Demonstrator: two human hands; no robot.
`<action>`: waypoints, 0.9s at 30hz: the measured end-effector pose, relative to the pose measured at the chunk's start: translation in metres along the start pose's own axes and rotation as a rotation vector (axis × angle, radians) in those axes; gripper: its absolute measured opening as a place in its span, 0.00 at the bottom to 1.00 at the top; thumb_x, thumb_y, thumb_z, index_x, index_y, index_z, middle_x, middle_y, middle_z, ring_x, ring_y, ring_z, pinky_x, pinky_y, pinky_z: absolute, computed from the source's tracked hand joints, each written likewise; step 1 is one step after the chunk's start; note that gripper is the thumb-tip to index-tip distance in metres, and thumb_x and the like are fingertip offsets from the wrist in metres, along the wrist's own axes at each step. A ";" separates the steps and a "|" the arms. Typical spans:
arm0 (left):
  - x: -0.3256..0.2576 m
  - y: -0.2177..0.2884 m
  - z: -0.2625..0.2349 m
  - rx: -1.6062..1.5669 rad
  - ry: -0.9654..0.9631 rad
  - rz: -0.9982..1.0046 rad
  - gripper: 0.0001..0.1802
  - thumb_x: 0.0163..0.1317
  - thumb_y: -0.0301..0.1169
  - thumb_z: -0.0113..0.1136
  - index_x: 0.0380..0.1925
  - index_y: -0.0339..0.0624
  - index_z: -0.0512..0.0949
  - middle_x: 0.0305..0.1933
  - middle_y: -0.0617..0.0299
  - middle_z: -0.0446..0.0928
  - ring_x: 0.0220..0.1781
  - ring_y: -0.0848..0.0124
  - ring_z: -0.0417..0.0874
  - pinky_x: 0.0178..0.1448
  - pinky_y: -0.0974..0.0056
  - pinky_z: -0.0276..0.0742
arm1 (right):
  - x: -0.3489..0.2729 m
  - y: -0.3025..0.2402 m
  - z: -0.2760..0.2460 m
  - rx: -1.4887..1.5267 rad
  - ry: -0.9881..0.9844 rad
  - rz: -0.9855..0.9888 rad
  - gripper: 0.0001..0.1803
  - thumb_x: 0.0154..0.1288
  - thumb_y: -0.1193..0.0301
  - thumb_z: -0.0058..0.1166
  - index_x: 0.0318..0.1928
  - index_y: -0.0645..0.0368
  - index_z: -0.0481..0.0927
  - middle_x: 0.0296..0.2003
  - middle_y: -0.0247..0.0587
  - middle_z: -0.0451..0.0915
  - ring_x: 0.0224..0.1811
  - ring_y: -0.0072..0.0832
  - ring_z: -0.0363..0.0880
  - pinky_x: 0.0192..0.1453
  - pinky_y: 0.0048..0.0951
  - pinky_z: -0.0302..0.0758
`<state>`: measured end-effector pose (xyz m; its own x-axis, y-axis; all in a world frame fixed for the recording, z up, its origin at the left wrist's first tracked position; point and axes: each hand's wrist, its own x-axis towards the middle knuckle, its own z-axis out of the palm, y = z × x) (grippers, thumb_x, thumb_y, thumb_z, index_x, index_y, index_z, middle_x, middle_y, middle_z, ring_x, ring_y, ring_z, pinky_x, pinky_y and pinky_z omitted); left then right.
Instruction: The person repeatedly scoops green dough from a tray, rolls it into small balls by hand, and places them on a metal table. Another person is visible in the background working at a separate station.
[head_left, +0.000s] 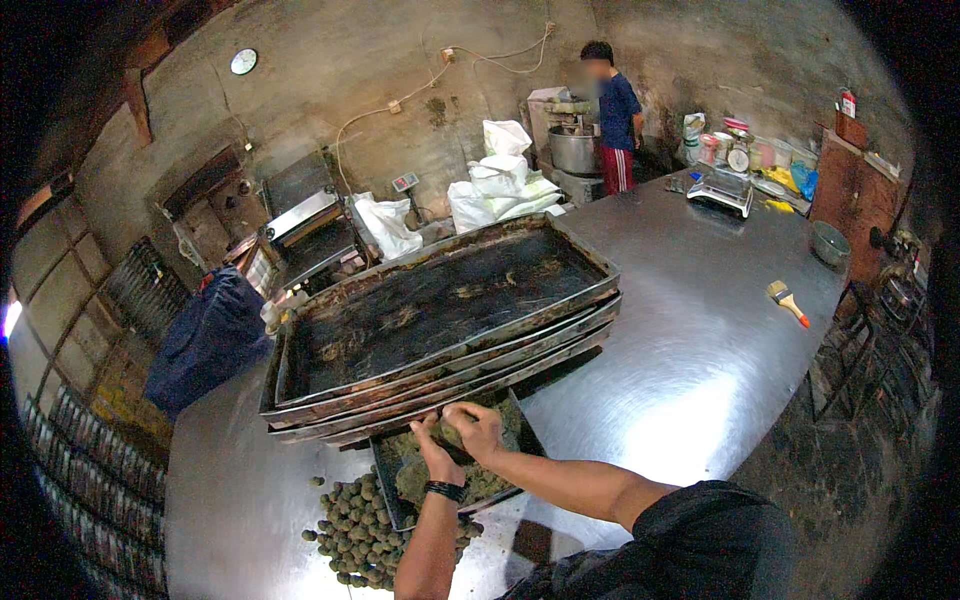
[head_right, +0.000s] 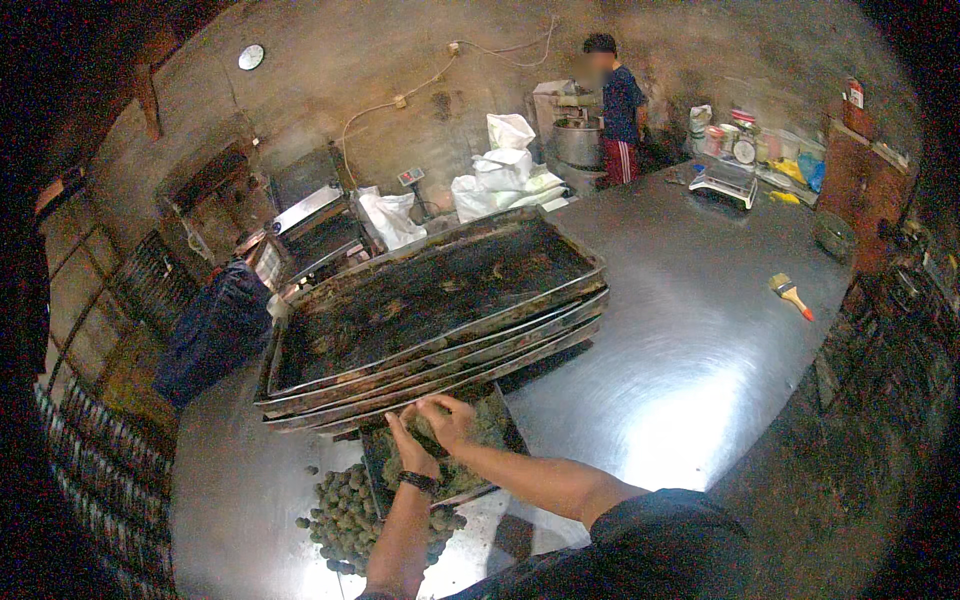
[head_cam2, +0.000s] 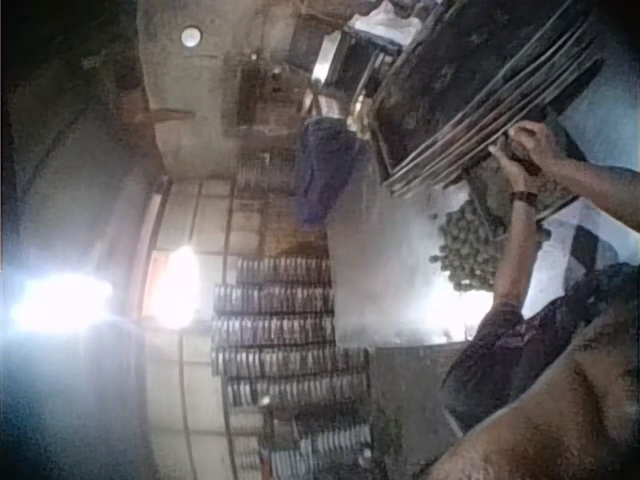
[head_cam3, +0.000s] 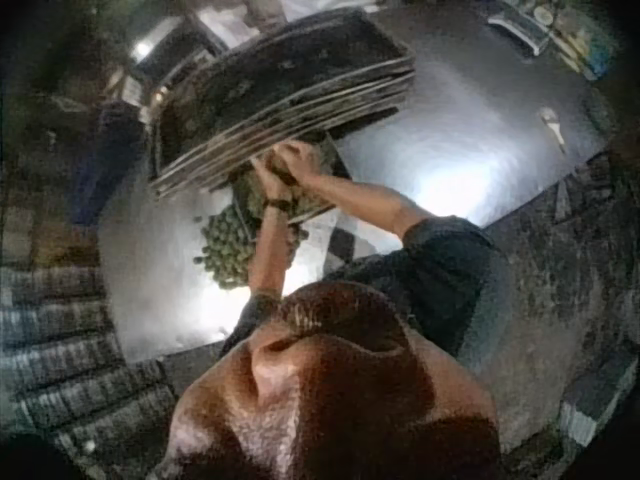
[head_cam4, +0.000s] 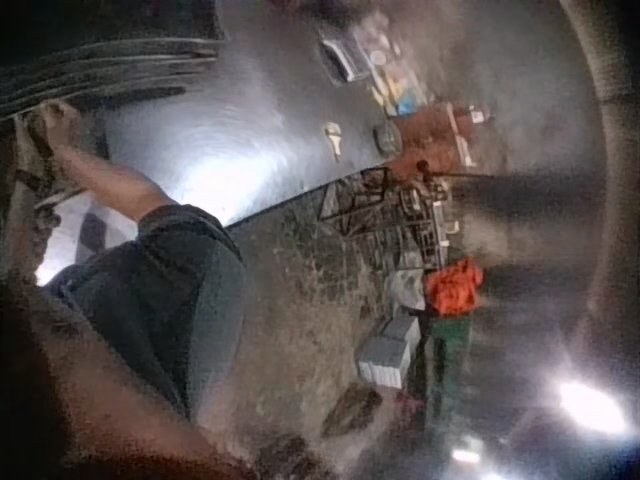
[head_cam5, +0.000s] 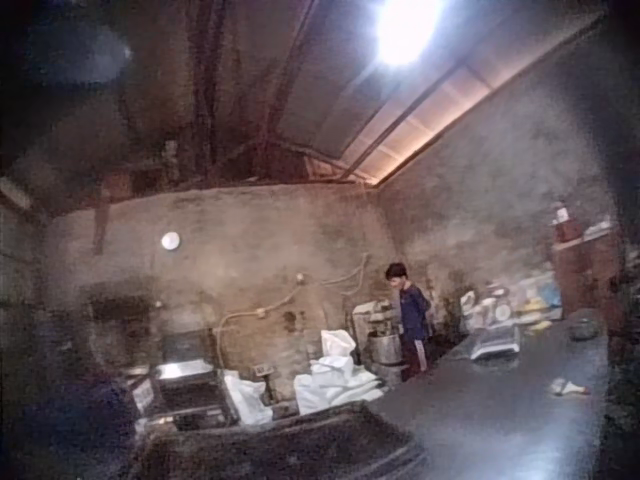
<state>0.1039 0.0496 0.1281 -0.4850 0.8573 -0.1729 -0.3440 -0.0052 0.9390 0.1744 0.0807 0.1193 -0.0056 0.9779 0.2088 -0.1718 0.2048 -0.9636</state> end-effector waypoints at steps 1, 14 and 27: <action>0.009 -0.005 -0.005 -0.061 -0.007 0.042 0.36 0.60 0.62 0.36 0.52 0.43 0.67 0.62 0.58 0.58 0.64 0.59 0.55 0.66 0.49 0.48 | 0.007 0.006 0.003 0.000 0.049 0.046 0.18 0.56 0.60 0.55 0.35 0.63 0.81 0.35 0.42 0.80 0.38 0.30 0.77 0.41 0.33 0.71; 0.021 -0.065 -0.036 -0.135 -0.033 0.334 0.23 0.66 0.46 0.40 0.39 0.35 0.73 0.39 0.59 0.73 0.40 0.68 0.72 0.44 0.59 0.68 | -0.008 0.007 -0.015 -0.352 -0.271 -0.200 0.20 0.57 0.56 0.53 0.42 0.58 0.79 0.47 0.45 0.75 0.52 0.37 0.71 0.56 0.38 0.66; 0.003 -0.025 -0.021 0.091 0.038 0.436 0.24 0.67 0.44 0.39 0.32 0.34 0.75 0.29 0.60 0.74 0.33 0.70 0.73 0.39 0.64 0.68 | -0.029 -0.018 0.009 -0.077 -0.067 -0.103 0.17 0.58 0.61 0.52 0.39 0.62 0.80 0.40 0.44 0.80 0.45 0.33 0.77 0.48 0.31 0.72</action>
<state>0.0939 0.0411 0.0981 -0.5992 0.7650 0.2360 -0.0295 -0.3157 0.9484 0.1684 0.0486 0.1323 -0.0577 0.9472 0.3155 -0.0989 0.3091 -0.9459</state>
